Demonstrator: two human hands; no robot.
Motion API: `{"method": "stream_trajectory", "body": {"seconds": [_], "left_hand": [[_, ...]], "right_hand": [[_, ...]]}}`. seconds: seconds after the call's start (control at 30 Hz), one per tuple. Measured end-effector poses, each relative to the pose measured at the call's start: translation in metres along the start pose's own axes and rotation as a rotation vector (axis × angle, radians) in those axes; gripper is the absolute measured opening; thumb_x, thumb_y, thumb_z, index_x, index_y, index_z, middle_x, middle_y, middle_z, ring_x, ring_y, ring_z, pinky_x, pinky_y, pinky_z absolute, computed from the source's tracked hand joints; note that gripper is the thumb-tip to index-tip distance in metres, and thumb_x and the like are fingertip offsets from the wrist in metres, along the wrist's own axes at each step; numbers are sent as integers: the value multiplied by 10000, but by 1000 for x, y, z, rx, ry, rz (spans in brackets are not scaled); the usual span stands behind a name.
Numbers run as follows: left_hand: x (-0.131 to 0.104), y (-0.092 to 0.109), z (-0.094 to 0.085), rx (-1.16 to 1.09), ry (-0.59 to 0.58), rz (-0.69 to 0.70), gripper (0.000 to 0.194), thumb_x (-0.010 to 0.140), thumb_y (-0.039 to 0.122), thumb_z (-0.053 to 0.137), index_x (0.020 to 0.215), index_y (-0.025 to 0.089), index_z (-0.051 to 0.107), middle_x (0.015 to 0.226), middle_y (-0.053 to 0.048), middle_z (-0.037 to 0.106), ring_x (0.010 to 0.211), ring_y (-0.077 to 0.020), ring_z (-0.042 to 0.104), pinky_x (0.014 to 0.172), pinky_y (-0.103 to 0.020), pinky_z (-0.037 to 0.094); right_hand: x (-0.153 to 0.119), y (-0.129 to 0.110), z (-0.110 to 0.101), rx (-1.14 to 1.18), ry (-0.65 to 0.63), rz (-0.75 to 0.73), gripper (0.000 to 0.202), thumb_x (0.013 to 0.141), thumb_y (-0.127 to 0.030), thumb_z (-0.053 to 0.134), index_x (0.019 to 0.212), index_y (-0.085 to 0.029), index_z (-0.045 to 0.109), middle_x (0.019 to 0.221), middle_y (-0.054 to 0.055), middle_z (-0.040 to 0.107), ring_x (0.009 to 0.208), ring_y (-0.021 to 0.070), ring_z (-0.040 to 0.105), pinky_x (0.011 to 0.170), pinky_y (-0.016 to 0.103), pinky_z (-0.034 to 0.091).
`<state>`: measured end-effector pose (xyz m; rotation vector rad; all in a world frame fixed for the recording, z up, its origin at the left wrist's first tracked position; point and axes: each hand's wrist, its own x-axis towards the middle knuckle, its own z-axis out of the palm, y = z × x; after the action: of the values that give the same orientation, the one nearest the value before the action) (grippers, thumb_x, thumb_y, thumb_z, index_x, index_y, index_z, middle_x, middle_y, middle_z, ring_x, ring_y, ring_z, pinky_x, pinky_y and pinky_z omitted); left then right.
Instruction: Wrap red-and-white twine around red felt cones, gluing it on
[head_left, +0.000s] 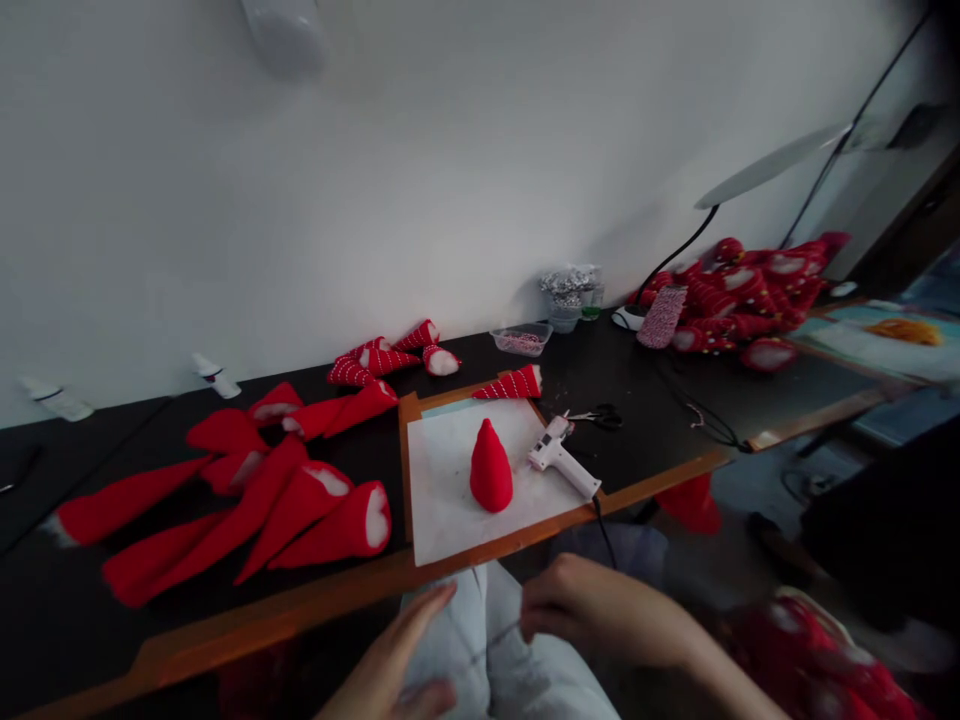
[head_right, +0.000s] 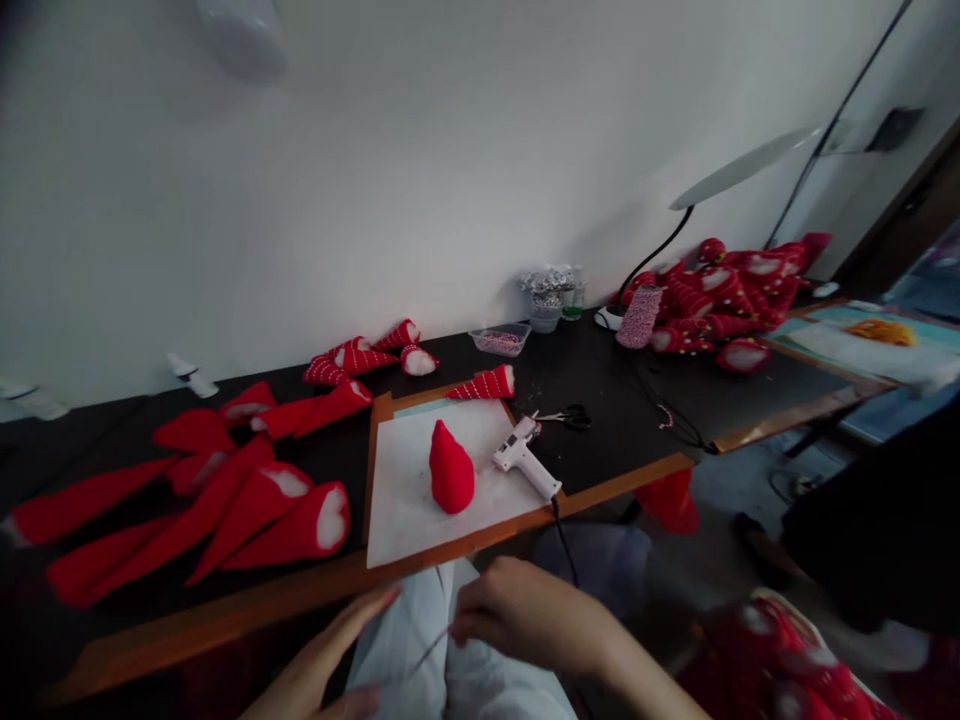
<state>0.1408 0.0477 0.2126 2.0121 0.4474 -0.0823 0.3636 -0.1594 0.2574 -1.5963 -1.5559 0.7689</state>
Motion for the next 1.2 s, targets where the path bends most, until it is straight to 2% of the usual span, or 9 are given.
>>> {"method": "stream_trajectory", "body": {"seconds": [0.1, 0.23, 0.33, 0.4, 0.5, 0.73, 0.9, 1.03, 1.2], "left_hand": [[33, 54, 32, -222, -79, 65, 680, 842, 453, 658, 1461, 368, 390, 1388, -83, 543, 1218, -274, 553, 1008, -425, 482], [58, 87, 40, -230, -4, 127, 287, 899, 482, 576, 1019, 226, 624, 871, -32, 636, 842, -178, 603, 774, -283, 502], [66, 92, 31, -282, 0, 87, 437, 936, 598, 426, 816, 194, 547, 568, 60, 367, 491, -97, 369, 458, -209, 315], [69, 95, 27, -314, -49, 89, 458, 937, 611, 412, 803, 186, 520, 602, 57, 390, 467, -76, 340, 436, -208, 275], [75, 102, 27, -385, -103, 163, 388, 922, 574, 491, 919, 187, 520, 750, 12, 515, 586, -101, 490, 501, -211, 375], [87, 106, 30, -439, 37, 102, 377, 895, 577, 539, 851, 212, 453, 599, 89, 299, 451, -62, 212, 415, -206, 153], [89, 107, 21, -295, 158, 161, 352, 867, 537, 589, 821, 190, 551, 638, 42, 421, 570, -101, 375, 499, -208, 270], [92, 104, 14, -323, 31, 102, 382, 847, 566, 592, 789, 191, 547, 616, 45, 461, 497, -91, 376, 468, -212, 273], [96, 105, 11, -161, 220, 229, 240, 859, 420, 627, 807, 189, 670, 629, 28, 505, 609, -117, 441, 567, -224, 330]], "right_hand": [[23, -6, 14, -58, 22, -75, 195, 921, -161, 593, 812, -175, 754, 679, -7, 676, 588, 98, 580, 587, 179, 445], [22, -16, -11, 115, 43, -84, 265, 990, -197, 484, 999, -180, 749, 819, 14, 691, 646, 89, 603, 636, 182, 492], [17, -15, -24, 93, 227, -62, 272, 993, -229, 489, 1033, -186, 755, 820, 32, 718, 715, 117, 656, 691, 215, 518], [18, -8, -22, 63, 392, -9, 204, 947, -258, 584, 954, -167, 767, 723, 27, 716, 619, 118, 647, 619, 207, 507], [26, 2, -15, -56, 578, 14, 160, 884, -272, 683, 799, -157, 755, 662, 23, 690, 564, 115, 614, 567, 206, 473], [30, 2, -20, -185, 465, -158, 263, 993, -198, 479, 1007, -175, 740, 870, 77, 715, 740, 149, 651, 639, 231, 473], [34, 8, -18, -207, 598, -49, 258, 929, -302, 627, 730, -154, 702, 662, 34, 656, 591, 133, 587, 565, 226, 425], [35, 7, -20, -90, 454, -69, 194, 958, -240, 558, 835, -164, 688, 702, 21, 648, 612, 123, 575, 596, 220, 445], [34, 9, -23, -44, 497, -80, 160, 951, -216, 543, 890, -164, 682, 766, 29, 656, 652, 123, 598, 609, 217, 459]]}}
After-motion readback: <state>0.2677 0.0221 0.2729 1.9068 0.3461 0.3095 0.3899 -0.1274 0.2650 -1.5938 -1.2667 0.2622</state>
